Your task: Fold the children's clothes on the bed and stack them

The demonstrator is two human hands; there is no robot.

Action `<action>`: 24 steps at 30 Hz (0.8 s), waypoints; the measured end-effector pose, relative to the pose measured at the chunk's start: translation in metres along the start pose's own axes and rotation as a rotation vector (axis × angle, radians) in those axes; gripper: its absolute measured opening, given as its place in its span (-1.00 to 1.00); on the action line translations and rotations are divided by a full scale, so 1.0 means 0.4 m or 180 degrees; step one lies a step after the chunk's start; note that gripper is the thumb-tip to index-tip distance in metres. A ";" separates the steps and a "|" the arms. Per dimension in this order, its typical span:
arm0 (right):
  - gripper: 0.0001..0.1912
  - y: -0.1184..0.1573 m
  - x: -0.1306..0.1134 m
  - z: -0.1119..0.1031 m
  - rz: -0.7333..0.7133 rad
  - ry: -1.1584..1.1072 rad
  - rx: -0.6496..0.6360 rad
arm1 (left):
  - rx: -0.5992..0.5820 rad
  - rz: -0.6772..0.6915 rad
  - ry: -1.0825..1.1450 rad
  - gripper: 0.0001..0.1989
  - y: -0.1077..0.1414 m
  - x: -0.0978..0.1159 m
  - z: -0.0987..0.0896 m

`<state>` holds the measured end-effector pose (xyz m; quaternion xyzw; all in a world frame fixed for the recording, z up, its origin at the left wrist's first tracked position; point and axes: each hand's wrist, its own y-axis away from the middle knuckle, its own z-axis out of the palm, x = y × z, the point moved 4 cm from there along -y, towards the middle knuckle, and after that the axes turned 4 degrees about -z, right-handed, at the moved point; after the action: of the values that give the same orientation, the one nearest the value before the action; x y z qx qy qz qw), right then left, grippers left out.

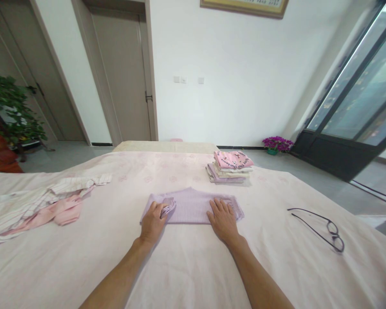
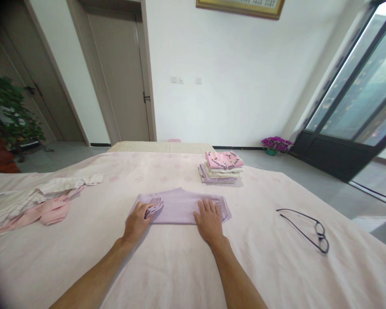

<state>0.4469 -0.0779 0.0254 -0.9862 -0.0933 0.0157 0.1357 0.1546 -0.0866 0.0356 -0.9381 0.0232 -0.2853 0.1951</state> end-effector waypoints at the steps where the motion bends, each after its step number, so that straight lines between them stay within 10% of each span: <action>1: -0.44 0.000 0.000 0.000 0.0002 0.0000 -0.0001 | -0.0054 0.0039 -0.0028 -0.72 0.001 0.004 0.001; 13: -0.45 -0.001 -0.002 -0.005 0.0005 0.0001 -0.0021 | -0.0785 0.0511 0.0623 -0.68 -0.002 -0.008 -0.032; 24: -0.44 -0.001 -0.001 -0.002 0.0010 -0.0002 -0.0054 | 0.0421 -0.0016 0.0668 -0.77 -0.022 0.000 -0.029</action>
<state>0.4464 -0.0778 0.0264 -0.9875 -0.0920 0.0154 0.1273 0.1477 -0.0825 0.0480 -0.8882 0.0222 -0.3833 0.2523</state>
